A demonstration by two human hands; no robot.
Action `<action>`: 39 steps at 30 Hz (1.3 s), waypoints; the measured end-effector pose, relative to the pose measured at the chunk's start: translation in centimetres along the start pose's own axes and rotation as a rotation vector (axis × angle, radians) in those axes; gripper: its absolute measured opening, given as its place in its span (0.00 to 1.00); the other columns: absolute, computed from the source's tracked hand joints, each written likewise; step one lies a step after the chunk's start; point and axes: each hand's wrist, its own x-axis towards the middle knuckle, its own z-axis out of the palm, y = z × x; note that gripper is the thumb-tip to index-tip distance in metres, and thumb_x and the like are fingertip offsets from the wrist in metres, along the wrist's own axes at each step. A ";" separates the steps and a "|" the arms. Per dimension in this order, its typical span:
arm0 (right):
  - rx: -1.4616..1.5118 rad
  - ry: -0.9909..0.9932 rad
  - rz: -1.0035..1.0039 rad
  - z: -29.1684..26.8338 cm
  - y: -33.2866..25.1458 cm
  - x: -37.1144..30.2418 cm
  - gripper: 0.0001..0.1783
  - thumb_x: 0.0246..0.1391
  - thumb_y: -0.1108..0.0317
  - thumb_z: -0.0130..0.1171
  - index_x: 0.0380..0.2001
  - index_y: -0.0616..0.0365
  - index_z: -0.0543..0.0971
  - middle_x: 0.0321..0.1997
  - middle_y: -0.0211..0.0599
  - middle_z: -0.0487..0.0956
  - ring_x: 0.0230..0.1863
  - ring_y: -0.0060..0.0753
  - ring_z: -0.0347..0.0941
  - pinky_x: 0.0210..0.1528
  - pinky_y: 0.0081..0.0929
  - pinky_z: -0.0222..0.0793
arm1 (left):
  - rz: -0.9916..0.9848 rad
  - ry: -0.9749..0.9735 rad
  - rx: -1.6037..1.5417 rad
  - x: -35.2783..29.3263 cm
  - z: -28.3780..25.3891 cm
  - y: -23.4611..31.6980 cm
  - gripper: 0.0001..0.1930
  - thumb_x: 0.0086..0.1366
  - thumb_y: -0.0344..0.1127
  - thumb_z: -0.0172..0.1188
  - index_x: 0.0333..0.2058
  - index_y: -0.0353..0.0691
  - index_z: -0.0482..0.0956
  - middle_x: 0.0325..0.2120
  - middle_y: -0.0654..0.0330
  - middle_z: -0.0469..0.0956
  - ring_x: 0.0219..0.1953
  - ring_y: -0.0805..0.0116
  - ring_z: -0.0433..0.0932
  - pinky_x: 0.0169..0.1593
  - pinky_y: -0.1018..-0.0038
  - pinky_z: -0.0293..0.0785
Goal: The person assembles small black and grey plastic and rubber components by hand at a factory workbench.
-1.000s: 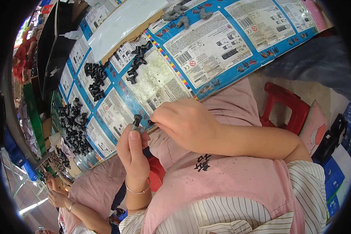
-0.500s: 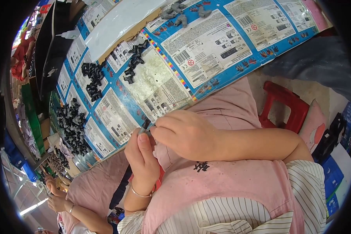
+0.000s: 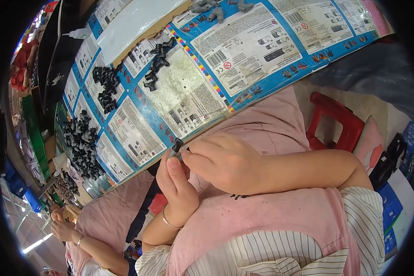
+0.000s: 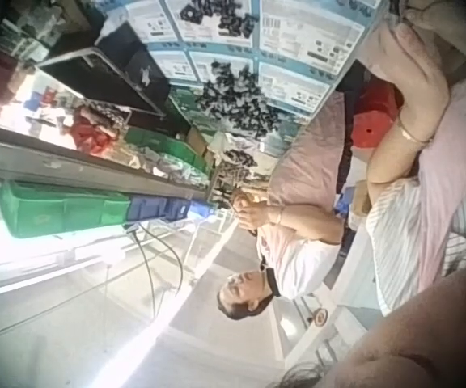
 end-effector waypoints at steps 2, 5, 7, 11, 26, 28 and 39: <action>0.008 0.009 -0.005 0.0 -0.1 0.2 0.13 0.37 0.77 0.64 0.32 0.64 0.80 0.35 0.40 0.77 0.31 0.36 0.76 0.33 0.30 0.73 | 0.006 0.013 -0.013 0.2 0.1 0.2 0.20 0.74 0.41 0.39 0.43 0.27 0.70 0.24 0.65 0.71 0.23 0.81 0.64 0.25 0.83 0.60; -0.009 -0.008 -0.002 -0.2 0.1 0.8 0.13 0.40 0.76 0.63 0.34 0.63 0.80 0.35 0.39 0.78 0.32 0.37 0.77 0.34 0.30 0.73 | -0.015 0.010 -0.057 1.0 -0.4 0.4 0.20 0.74 0.43 0.39 0.36 0.30 0.71 0.21 0.65 0.69 0.22 0.82 0.62 0.23 0.82 0.57; 0.032 -0.012 0.049 0.4 0.3 1.2 0.12 0.43 0.76 0.63 0.35 0.63 0.79 0.35 0.39 0.78 0.33 0.38 0.77 0.34 0.30 0.73 | -0.032 0.004 -0.085 1.8 -1.0 0.7 0.20 0.74 0.44 0.40 0.32 0.32 0.71 0.20 0.65 0.68 0.21 0.81 0.61 0.23 0.81 0.55; 0.282 -0.034 0.374 0.4 0.0 2.2 0.11 0.51 0.77 0.60 0.39 0.63 0.79 0.36 0.42 0.79 0.35 0.41 0.78 0.36 0.30 0.74 | -0.149 0.068 -0.168 4.0 -3.9 -0.1 0.17 0.71 0.39 0.46 0.26 0.33 0.70 0.18 0.64 0.68 0.22 0.77 0.64 0.27 0.78 0.61; 0.251 -0.144 0.354 -1.0 1.6 2.1 0.05 0.51 0.77 0.57 0.34 0.62 0.78 0.32 0.43 0.79 0.34 0.46 0.76 0.35 0.34 0.71 | -0.328 0.365 0.730 11.1 -20.6 -8.6 0.26 0.67 0.52 0.50 0.22 0.31 0.74 0.16 0.50 0.72 0.19 0.57 0.70 0.28 0.64 0.65; 0.232 -0.143 0.364 -1.0 1.8 2.1 0.05 0.52 0.76 0.57 0.34 0.62 0.78 0.33 0.43 0.78 0.34 0.47 0.76 0.35 0.36 0.71 | -0.337 0.386 0.893 10.8 -20.1 -8.0 0.25 0.67 0.51 0.50 0.23 0.32 0.74 0.17 0.47 0.72 0.21 0.52 0.70 0.29 0.62 0.65; 0.084 0.048 0.361 -4.7 4.7 3.1 0.05 0.53 0.75 0.56 0.34 0.60 0.78 0.33 0.43 0.78 0.35 0.47 0.76 0.36 0.37 0.70 | 0.310 0.063 0.363 12.2 -4.4 2.5 0.03 0.61 0.29 0.59 0.32 0.36 0.76 0.27 0.53 0.76 0.27 0.57 0.76 0.32 0.67 0.72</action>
